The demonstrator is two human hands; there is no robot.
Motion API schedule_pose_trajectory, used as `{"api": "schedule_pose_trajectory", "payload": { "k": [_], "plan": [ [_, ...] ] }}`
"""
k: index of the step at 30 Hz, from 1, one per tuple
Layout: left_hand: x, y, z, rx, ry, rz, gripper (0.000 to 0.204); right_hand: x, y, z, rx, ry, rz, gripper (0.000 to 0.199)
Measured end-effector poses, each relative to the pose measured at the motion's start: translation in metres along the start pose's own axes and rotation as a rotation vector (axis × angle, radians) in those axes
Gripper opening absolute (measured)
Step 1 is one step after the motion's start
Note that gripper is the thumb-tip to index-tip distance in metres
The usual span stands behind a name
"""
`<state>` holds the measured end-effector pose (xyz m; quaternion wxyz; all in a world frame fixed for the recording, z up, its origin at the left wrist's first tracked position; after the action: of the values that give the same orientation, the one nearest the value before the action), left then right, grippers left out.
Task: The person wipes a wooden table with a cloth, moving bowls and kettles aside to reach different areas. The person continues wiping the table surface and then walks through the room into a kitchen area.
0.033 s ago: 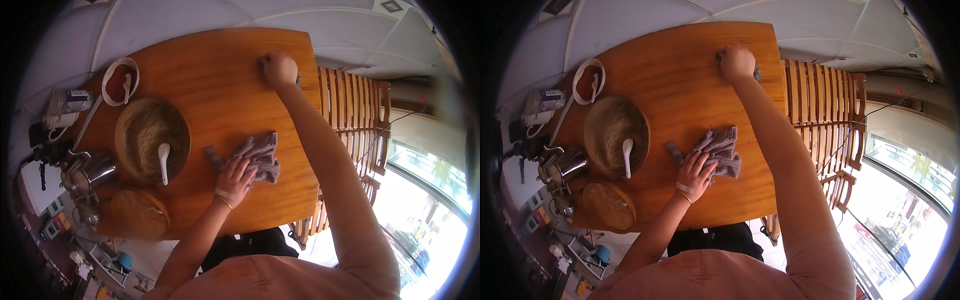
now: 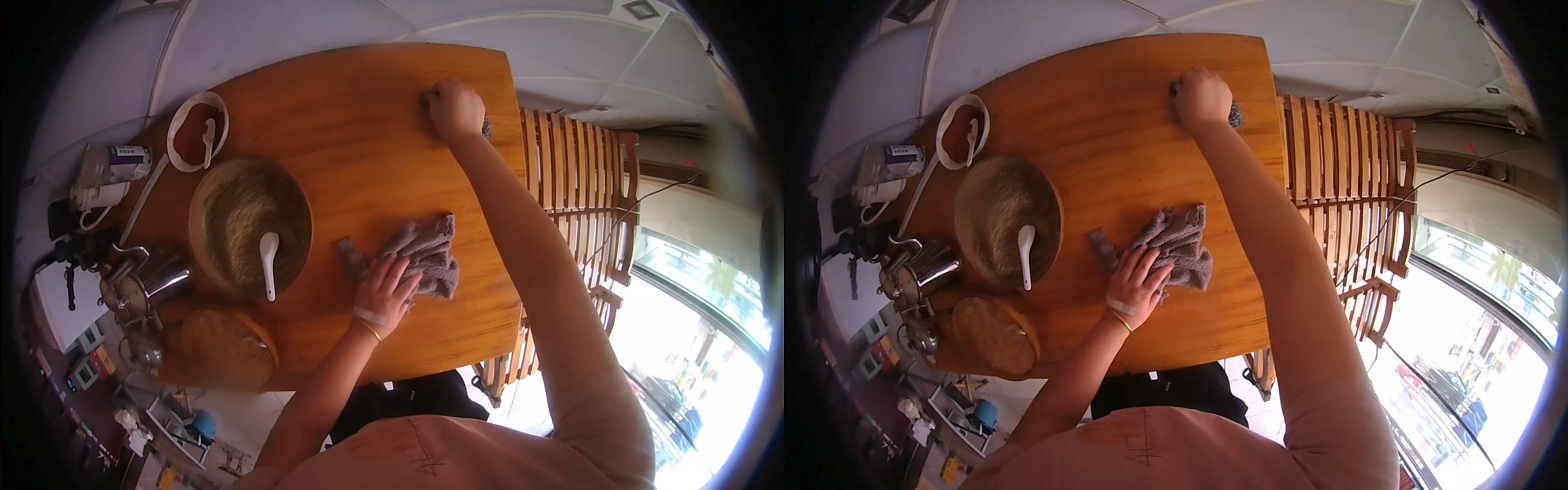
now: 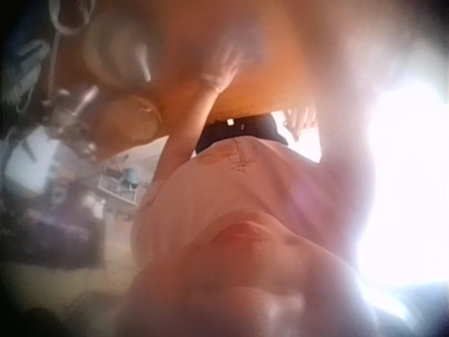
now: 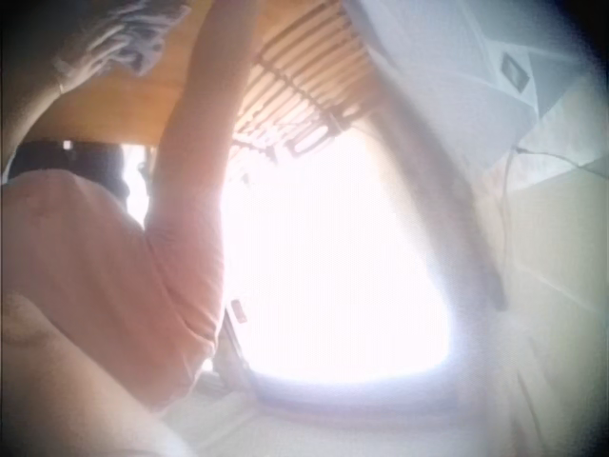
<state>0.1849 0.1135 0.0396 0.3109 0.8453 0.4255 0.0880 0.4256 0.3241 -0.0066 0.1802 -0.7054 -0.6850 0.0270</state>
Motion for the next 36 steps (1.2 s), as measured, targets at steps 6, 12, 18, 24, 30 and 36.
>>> {"api": "schedule_pose_trajectory", "payload": {
  "k": [6, 12, 18, 24, 30, 36],
  "plan": [
    [0.001, -0.002, 0.001, -0.024, -0.025, 0.002, 0.061, -0.051, -0.079, -0.028, 0.125, -0.193, -0.461, 0.005],
    [0.0, -0.002, 0.002, -0.01, -0.022, -0.007, 0.062, 0.026, -0.042, -0.036, -0.021, -0.134, -0.06, 0.025],
    [-0.001, -0.003, 0.003, -0.046, -0.023, -0.015, 0.062, 0.022, -0.039, -0.02, 0.071, -0.086, -0.183, 0.02],
    [-0.002, -0.004, 0.003, -0.073, -0.034, -0.024, 0.061, 0.022, -0.02, -0.008, 0.017, -0.136, 0.01, 0.018],
    [-0.003, -0.005, 0.002, -0.072, -0.022, -0.029, 0.061, 0.038, -0.019, -0.006, -0.036, -0.239, 0.036, 0.019],
    [-0.004, -0.006, 0.003, -0.05, -0.027, -0.028, 0.059, 0.042, -0.085, -0.021, -0.054, -0.14, -0.128, 0.014]
  ]
}}
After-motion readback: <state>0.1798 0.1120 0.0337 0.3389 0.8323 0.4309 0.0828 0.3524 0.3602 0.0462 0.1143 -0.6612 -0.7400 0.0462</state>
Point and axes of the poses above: each hand's wrist, its own x-axis towards the middle knuckle, its own z-axis out of the palm, y = z × x, the point moved 6 cm from there along x, towards the middle knuckle, and after that the axes turned 13 degrees about -z, right-handed, at the moved point
